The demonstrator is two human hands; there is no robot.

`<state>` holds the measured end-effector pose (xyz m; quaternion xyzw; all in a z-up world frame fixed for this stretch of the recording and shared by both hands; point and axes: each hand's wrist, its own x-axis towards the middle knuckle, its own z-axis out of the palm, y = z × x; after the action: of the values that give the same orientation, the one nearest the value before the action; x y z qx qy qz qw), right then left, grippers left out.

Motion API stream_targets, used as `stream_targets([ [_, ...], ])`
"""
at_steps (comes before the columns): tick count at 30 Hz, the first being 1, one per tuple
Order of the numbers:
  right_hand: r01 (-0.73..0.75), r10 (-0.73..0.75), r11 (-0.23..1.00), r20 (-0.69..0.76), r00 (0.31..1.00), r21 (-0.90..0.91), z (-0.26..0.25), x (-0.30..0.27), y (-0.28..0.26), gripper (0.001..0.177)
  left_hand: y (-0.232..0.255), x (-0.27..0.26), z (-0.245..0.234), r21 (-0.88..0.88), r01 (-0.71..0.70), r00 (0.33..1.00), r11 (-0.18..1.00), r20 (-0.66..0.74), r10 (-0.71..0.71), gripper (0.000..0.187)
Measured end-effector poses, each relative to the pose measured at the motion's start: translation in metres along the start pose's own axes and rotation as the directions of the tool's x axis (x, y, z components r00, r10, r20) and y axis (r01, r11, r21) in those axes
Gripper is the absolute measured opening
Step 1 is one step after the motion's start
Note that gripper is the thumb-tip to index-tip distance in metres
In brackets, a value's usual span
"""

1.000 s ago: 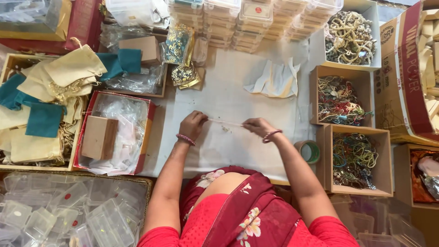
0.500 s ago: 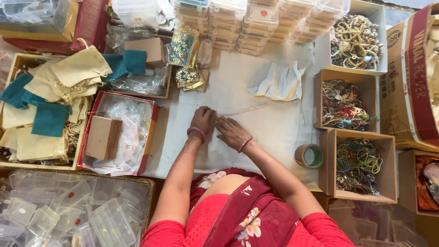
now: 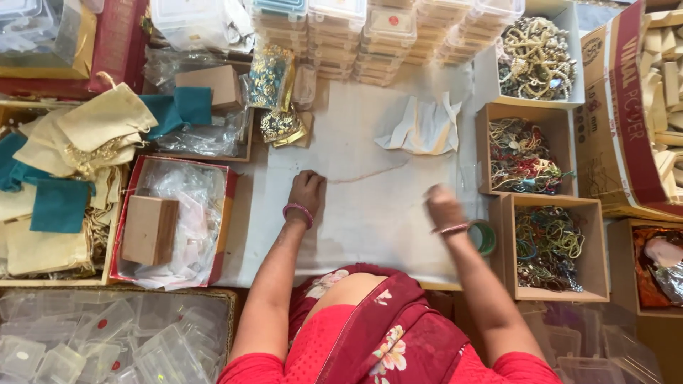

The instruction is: The person packs small items of jewelry and beads into plastic containers and small bags, wiping down surfaces and organizing materials on a large table.

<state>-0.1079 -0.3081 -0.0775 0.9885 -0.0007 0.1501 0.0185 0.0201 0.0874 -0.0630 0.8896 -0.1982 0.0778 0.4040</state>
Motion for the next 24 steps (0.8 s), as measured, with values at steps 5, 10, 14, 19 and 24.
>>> stream_targets([
  [5, -0.365, 0.328, 0.88, -0.167, 0.93, -0.306, -0.095, 0.069, 0.069, 0.023, -0.001, -0.003, 0.002, 0.024, -0.011, 1.0, 1.0, 0.009, 0.011, 0.018],
  [10, -0.288, 0.292, 0.955, 0.053, 0.955, -0.072, -0.061, 0.11, 0.04, 0.085, 0.016, 0.003, -0.008, 0.258, 0.041, 0.994, 0.965, -0.111, -0.013, 0.025],
  [14, -0.124, 0.101, 0.989, 0.251, 0.963, 0.077, -0.029, 0.134, -0.005, 0.096, 0.014, 0.005, -0.012, 0.307, 0.256, 0.966, 0.917, -0.054, -0.252, 0.025],
  [19, -0.304, 0.286, 0.952, 0.39, 0.876, -0.014, 0.018, 0.15, -0.028, 0.023, 0.004, 0.006, -0.011, 0.325, 0.261, 0.962, 0.909, -0.014, -0.272, 0.023],
  [24, 0.299, -0.17, 0.913, -0.407, 0.897, 0.277, -0.016, 0.155, -0.157, 0.015, 0.025, 0.014, -0.023, 0.294, 0.26, 0.963, 0.92, -0.006, -0.271, 0.029],
])
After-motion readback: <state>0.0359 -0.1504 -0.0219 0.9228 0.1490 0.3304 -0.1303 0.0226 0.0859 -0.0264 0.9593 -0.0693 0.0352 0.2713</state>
